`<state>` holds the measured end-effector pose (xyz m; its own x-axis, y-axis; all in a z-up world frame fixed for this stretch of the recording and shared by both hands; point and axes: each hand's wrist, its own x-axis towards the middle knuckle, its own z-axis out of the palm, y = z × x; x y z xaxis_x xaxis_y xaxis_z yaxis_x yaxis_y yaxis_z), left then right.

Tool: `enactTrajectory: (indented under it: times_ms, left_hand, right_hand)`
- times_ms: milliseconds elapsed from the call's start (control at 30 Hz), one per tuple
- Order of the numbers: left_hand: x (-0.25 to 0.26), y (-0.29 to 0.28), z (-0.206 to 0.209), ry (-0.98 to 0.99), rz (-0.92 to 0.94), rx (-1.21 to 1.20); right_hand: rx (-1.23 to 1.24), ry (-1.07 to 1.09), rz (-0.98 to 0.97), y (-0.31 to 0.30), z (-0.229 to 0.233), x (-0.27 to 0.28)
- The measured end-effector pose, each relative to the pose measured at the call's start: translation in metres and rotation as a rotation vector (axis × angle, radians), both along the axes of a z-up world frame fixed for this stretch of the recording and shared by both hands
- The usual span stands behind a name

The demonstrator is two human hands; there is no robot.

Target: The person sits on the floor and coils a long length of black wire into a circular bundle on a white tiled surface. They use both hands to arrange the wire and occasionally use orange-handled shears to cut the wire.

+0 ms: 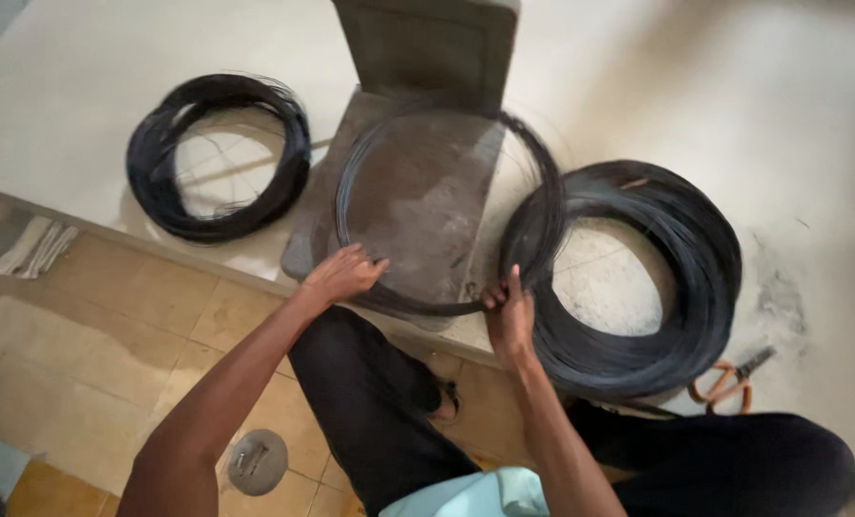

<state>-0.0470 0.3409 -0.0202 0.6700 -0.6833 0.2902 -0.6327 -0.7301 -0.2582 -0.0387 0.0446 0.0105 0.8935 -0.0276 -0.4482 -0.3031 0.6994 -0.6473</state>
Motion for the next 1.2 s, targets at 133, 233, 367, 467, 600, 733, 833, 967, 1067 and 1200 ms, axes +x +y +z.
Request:
enactTrajectory:
  times_ms: [133, 233, 367, 467, 600, 733, 833, 967, 1067, 1200]
  left_hand:
    - [-0.009, 0.047, -0.061, 0.084, 0.111, 0.145]
    - [-0.017, 0.076, -0.080, 0.181, 0.139, 0.221]
    - [-0.035, 0.069, -0.032, 0.376, 0.360, 0.241]
    - [-0.052, 0.049, -0.011, 0.413, 0.460, 0.166]
    - [-0.085, -0.022, 0.066, 0.382, 0.531, 0.059]
    - [-0.095, -0.056, 0.065, 0.630, 0.543, -0.434]
    - [-0.108, -0.081, 0.047, 0.312, 0.504, -0.467]
    - [-0.110, -0.106, 0.035, 0.185, 0.546, -0.663]
    - [-0.114, -0.118, 0.041, 0.249, 0.574, -0.644]
    - [-0.118, -0.129, 0.027, 0.296, 0.532, -0.622]
  right_hand:
    - [0.048, -0.021, 0.103, 0.020, -0.031, -0.002]
    - [0.041, -0.004, 0.173, 0.033, -0.035, -0.006]
    - [-0.383, 0.086, 0.434, 0.024, -0.042, -0.004]
    - [-0.734, 0.069, 0.621, 0.019, -0.034, -0.002]
    - [-0.923, 0.072, 0.738, 0.002, -0.082, 0.007]
    - [-0.942, 0.021, 0.800, -0.010, -0.016, -0.012]
    - [-1.155, 0.221, 0.896, -0.016, 0.033, -0.033]
    - [-0.966, 0.094, 1.110, -0.025, 0.048, -0.050]
    - [-0.869, 0.149, 1.243, -0.031, 0.041, -0.053]
    - [-0.865, 0.156, 1.241, -0.045, 0.030, -0.056]
